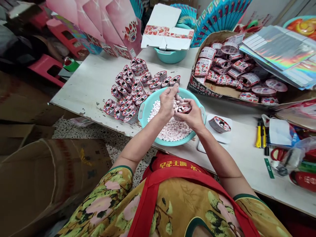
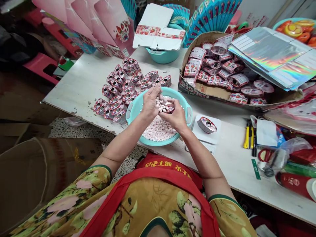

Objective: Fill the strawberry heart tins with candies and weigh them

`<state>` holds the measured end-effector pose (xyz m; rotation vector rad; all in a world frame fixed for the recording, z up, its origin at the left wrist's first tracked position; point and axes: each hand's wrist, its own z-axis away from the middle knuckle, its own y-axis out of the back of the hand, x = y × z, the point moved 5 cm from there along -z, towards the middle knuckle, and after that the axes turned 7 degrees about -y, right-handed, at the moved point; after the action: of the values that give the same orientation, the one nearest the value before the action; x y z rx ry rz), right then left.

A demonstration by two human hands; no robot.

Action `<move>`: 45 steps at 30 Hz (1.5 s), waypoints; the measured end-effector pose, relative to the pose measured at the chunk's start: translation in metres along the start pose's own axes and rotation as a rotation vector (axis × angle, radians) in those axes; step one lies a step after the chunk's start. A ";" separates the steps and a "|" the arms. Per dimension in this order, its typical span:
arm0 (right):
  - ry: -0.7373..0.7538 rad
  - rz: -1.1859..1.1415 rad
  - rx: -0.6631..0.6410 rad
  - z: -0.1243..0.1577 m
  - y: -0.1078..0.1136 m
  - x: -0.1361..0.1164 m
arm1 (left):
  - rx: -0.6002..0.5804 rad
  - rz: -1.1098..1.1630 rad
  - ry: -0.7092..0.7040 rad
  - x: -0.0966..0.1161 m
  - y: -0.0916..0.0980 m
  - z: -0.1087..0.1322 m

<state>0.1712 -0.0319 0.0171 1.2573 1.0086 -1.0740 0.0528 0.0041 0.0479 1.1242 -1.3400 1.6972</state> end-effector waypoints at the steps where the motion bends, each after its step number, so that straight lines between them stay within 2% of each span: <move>1: -0.002 0.002 -0.001 0.000 0.001 -0.001 | -0.001 -0.001 0.000 0.000 -0.001 0.001; 6: 0.004 -0.039 -0.034 -0.001 0.000 -0.003 | -0.007 -0.037 0.009 -0.002 -0.001 0.000; 11: -0.034 -0.040 -0.014 -0.005 0.003 0.002 | -0.054 -0.076 0.007 0.001 -0.003 0.002; 15: 0.023 -0.101 -0.056 -0.005 0.001 0.000 | -0.087 -0.084 -0.005 0.004 -0.010 0.002; 23: 0.051 -0.238 -0.039 -0.004 -0.001 0.007 | -0.088 -0.097 -0.063 0.006 -0.015 0.009; 31: 0.029 -0.303 -0.042 -0.003 -0.005 0.004 | -0.112 -0.034 -0.071 0.005 -0.017 0.009; 33: 0.010 -0.317 -0.043 0.001 0.000 0.002 | -0.108 -0.021 -0.101 0.009 -0.015 0.007; 36: 0.003 -0.272 0.048 0.016 0.031 0.000 | -0.073 -0.018 -0.207 0.020 -0.008 0.002; 38: 0.048 -0.214 0.193 0.034 0.069 -0.001 | -0.078 -0.096 -0.257 0.021 -0.008 0.000; 39: 0.084 -0.183 0.289 0.045 0.093 0.000 | -0.120 -0.179 -0.277 0.017 -0.013 0.000; 41: 0.143 -0.105 0.516 0.069 0.143 0.005 | -0.338 -0.411 -0.331 -0.003 -0.036 0.006; 43: 0.168 -0.009 0.745 0.091 0.188 0.014 | -0.686 -0.619 -0.381 -0.038 -0.073 0.021; 45: 0.153 0.042 0.908 0.107 0.222 0.028 | -1.024 -0.710 -0.383 -0.081 -0.110 0.042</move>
<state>0.3939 -0.1383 0.0441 2.0947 0.5863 -1.4865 0.1921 -0.0120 0.0187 1.0803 -1.4810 0.1905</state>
